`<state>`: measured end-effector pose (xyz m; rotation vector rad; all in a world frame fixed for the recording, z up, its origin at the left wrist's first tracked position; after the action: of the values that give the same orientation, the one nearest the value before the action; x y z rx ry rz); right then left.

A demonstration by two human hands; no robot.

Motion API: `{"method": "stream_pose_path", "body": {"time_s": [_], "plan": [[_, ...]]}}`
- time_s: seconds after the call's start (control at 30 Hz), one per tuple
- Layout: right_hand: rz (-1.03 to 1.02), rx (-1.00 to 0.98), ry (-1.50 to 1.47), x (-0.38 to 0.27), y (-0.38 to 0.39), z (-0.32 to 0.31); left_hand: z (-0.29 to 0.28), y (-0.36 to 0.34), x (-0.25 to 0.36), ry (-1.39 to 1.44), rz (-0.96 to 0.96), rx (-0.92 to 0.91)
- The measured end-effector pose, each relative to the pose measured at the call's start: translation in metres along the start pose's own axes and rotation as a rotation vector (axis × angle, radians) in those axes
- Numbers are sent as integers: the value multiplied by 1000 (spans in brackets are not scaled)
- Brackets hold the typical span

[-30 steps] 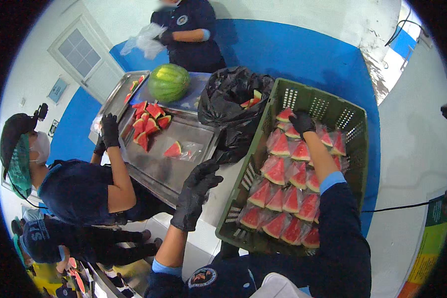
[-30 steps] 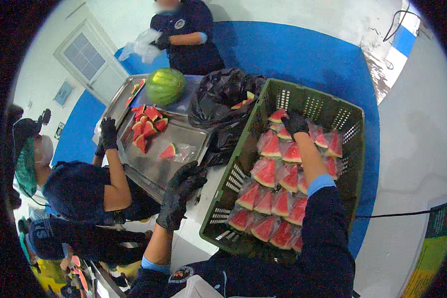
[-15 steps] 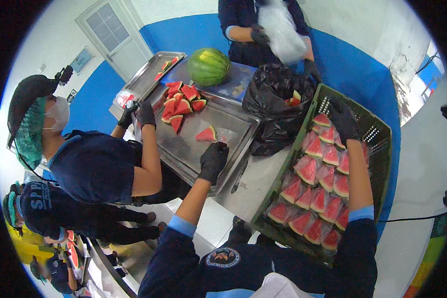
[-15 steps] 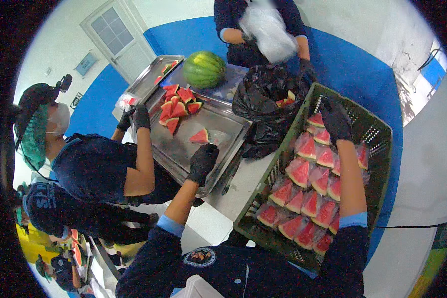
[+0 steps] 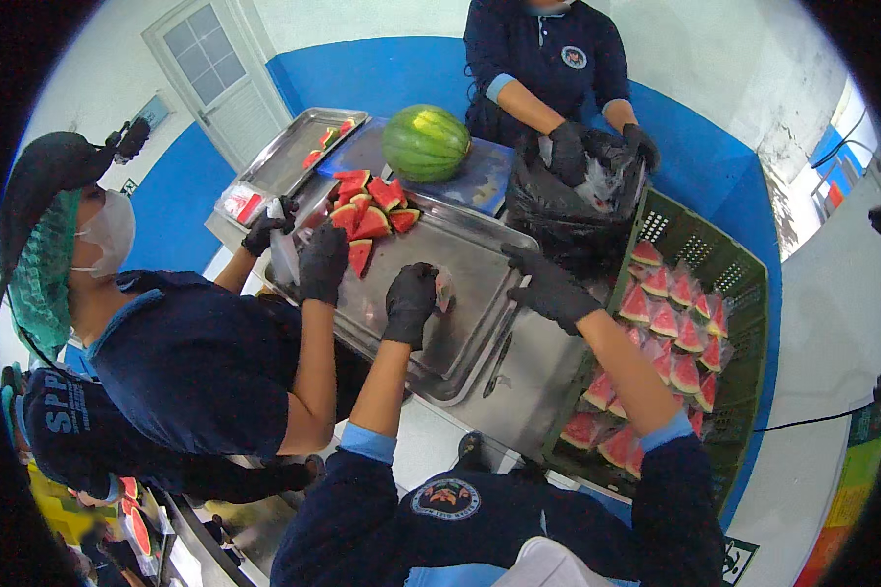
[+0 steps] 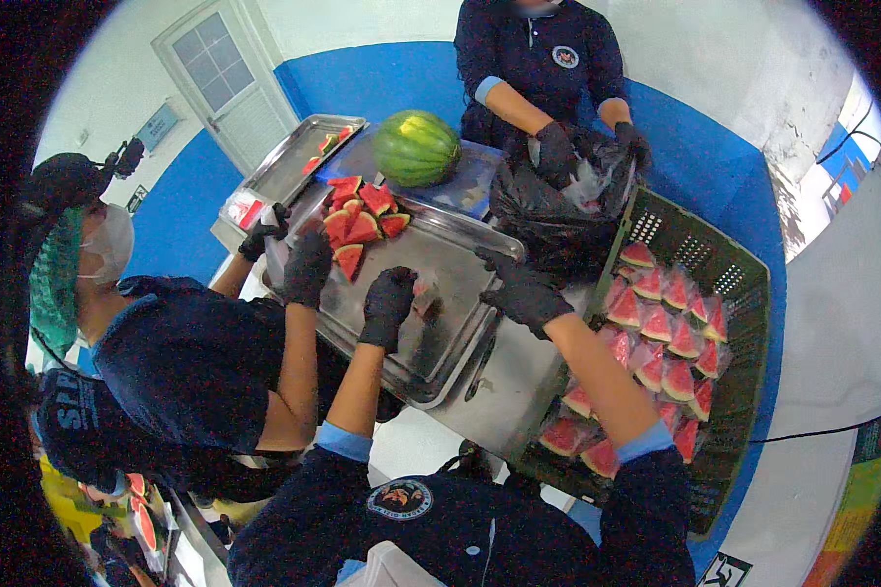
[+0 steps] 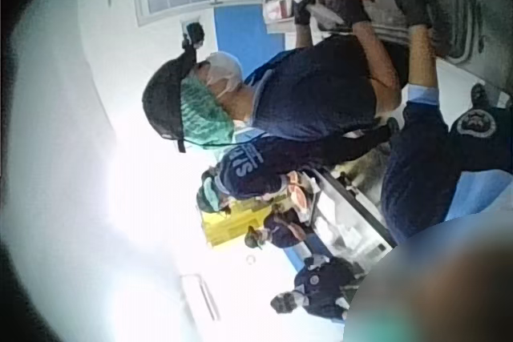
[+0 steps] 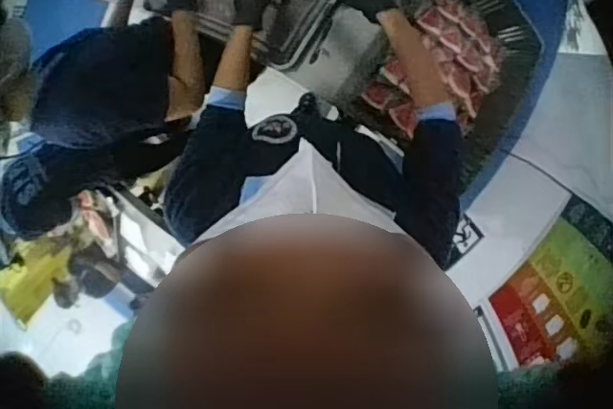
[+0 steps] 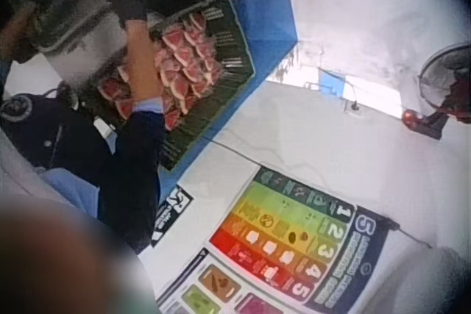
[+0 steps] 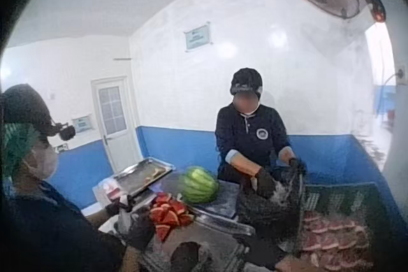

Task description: The person repeatedly picks watermelon slices from a metal tray, places them into clear plastic bags, and arranges the filled bags in a green crate. A coworker cuts whole watermelons in the background.

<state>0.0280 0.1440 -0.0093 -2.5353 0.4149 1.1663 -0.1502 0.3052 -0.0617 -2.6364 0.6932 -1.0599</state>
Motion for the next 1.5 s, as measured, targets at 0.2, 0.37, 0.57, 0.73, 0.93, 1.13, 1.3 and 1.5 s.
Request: {"method": "stream_pose_path", "body": {"time_s": [0.2, 0.37, 0.57, 0.73, 0.93, 1.13, 1.3, 1.5], "plan": [[-225, -110, -94, -25, -5, 55, -59, 6, 53, 491, -290, -287], [91, -263, -195, -38, 9, 52, -98, 8, 90, 836, -253, -343], [183, -120, -423, -40, 24, 20, -125, 10, 85, 818, -303, -305], [140, -65, -400, -30, 35, -3, -151, 11, 127, 434, 415, -56], [84, -111, -207, -37, 40, -40, -103, 16, 136, 452, 200, -615], [61, -114, -152, -47, 46, -78, -64, 26, 148, 383, 255, -735], [-35, -85, 102, -41, 53, -105, -53, 34, 169, 508, 401, -748], [104, -64, 76, -19, 61, -126, -28, 43, 178, 423, 241, -990]]}}
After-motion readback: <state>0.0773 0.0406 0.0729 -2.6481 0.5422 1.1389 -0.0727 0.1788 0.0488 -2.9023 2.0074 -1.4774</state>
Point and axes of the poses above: each hand's wrist, its own y-axis away from the middle knuckle, its own z-axis out of the palm, x = y × z, the point moved 7 cm from there along -y, towards the middle knuckle, and after that the axes turned 14 degrees about x, right-handed, at the moved point
